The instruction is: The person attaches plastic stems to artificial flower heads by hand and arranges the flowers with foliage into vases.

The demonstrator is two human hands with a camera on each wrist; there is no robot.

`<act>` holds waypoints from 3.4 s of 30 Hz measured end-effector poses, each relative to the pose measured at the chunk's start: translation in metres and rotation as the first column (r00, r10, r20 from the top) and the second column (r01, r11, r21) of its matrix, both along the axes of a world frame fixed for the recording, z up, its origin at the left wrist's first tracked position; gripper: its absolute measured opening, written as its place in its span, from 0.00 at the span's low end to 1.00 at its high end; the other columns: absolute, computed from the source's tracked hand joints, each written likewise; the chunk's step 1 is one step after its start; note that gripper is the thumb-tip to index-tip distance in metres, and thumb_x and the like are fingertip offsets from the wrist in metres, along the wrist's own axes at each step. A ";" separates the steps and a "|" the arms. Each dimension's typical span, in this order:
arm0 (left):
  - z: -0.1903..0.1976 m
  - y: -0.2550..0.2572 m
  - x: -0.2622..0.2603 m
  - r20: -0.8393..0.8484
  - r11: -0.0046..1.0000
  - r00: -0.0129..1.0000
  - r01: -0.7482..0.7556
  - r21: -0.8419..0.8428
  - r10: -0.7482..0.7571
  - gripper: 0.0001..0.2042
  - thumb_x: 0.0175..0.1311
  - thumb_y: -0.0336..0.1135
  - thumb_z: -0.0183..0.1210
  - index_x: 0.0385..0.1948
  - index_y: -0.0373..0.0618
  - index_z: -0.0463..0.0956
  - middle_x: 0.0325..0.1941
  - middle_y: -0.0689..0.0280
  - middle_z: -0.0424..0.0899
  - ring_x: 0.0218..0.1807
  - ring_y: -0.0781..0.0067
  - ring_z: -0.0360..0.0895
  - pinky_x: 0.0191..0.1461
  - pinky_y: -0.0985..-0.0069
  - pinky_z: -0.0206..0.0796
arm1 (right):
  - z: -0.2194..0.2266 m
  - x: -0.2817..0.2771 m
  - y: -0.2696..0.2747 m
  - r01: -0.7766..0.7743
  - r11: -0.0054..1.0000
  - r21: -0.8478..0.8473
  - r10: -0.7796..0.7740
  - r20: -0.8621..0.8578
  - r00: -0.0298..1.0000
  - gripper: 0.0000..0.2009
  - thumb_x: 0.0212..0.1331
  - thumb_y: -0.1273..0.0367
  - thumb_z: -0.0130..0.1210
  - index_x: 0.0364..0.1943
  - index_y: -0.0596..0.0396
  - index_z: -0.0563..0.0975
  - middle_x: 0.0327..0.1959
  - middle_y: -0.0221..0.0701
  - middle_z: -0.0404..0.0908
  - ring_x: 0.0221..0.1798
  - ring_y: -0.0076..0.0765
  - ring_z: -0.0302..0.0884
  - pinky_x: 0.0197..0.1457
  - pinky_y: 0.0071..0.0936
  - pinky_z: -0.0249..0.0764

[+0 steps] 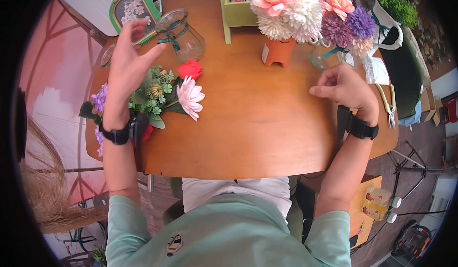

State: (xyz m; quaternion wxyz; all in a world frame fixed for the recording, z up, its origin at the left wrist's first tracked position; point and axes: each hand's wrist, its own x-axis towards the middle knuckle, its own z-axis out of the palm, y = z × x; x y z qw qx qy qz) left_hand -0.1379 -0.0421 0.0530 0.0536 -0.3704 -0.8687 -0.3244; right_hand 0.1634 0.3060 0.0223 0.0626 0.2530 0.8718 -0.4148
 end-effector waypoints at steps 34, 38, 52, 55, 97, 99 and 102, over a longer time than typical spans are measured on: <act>-0.028 0.051 0.139 0.061 0.946 0.963 0.243 0.214 -0.261 0.36 0.46 0.45 0.82 0.54 0.40 0.73 0.41 0.56 0.90 0.42 0.54 0.91 0.47 0.64 0.81 | -0.037 -0.062 -0.117 -0.442 0.604 -0.664 0.008 -0.549 0.836 0.72 0.29 0.45 0.88 0.80 0.61 0.54 0.79 0.38 0.63 0.81 0.38 0.59 0.84 0.38 0.55; -0.031 0.050 0.140 0.091 0.937 0.954 0.259 0.235 -0.286 0.37 0.48 0.50 0.80 0.56 0.41 0.71 0.42 0.55 0.90 0.44 0.53 0.91 0.47 0.60 0.81 | -0.048 -0.065 -0.109 -0.454 0.738 -0.499 0.140 -0.544 0.827 0.67 0.30 0.56 0.90 0.79 0.61 0.57 0.78 0.37 0.64 0.79 0.37 0.63 0.83 0.39 0.58; 0.005 -0.001 0.088 0.159 0.927 0.914 0.376 0.019 -0.374 0.52 0.38 0.36 0.84 0.74 0.42 0.66 0.65 0.51 0.81 0.69 0.53 0.77 0.72 0.60 0.68 | -0.051 -0.068 -0.120 -0.441 0.788 -0.430 0.198 -0.502 0.842 0.39 0.47 0.67 0.76 0.67 0.58 0.73 0.60 0.33 0.83 0.61 0.29 0.78 0.68 0.32 0.74; 0.001 -0.012 0.073 0.060 0.927 0.960 0.281 -0.248 -0.275 0.51 0.38 0.35 0.83 0.72 0.44 0.68 0.63 0.49 0.82 0.67 0.47 0.78 0.69 0.58 0.70 | -0.058 -0.072 -0.121 -0.506 0.771 -0.386 0.184 -0.626 0.758 0.35 0.46 0.68 0.73 0.63 0.59 0.75 0.56 0.31 0.84 0.55 0.26 0.78 0.63 0.29 0.75; -0.045 0.000 0.050 -0.013 0.935 0.972 0.220 -0.277 -0.233 0.24 0.56 0.26 0.68 0.58 0.43 0.81 0.46 0.50 0.89 0.51 0.44 0.85 0.55 0.55 0.74 | -0.019 0.137 0.064 0.391 0.770 0.503 -0.526 0.156 0.836 0.10 0.51 0.70 0.71 0.26 0.66 0.84 0.22 0.34 0.84 0.24 0.30 0.82 0.30 0.31 0.76; -0.045 0.000 0.051 -0.012 0.935 0.971 0.225 -0.274 -0.237 0.24 0.56 0.26 0.68 0.58 0.43 0.81 0.46 0.50 0.90 0.51 0.44 0.85 0.55 0.55 0.74 | -0.025 0.135 0.073 0.375 0.850 0.370 -0.455 0.156 0.877 0.09 0.52 0.71 0.70 0.25 0.66 0.84 0.21 0.35 0.84 0.21 0.31 0.81 0.28 0.31 0.75; -0.045 -0.001 0.051 -0.020 0.931 0.970 0.227 -0.286 -0.243 0.25 0.56 0.26 0.68 0.59 0.44 0.80 0.46 0.50 0.90 0.51 0.44 0.85 0.55 0.55 0.74 | -0.035 0.108 0.104 0.088 0.813 0.576 -0.220 0.162 0.962 0.09 0.56 0.72 0.63 0.24 0.66 0.83 0.18 0.34 0.82 0.20 0.30 0.81 0.25 0.31 0.74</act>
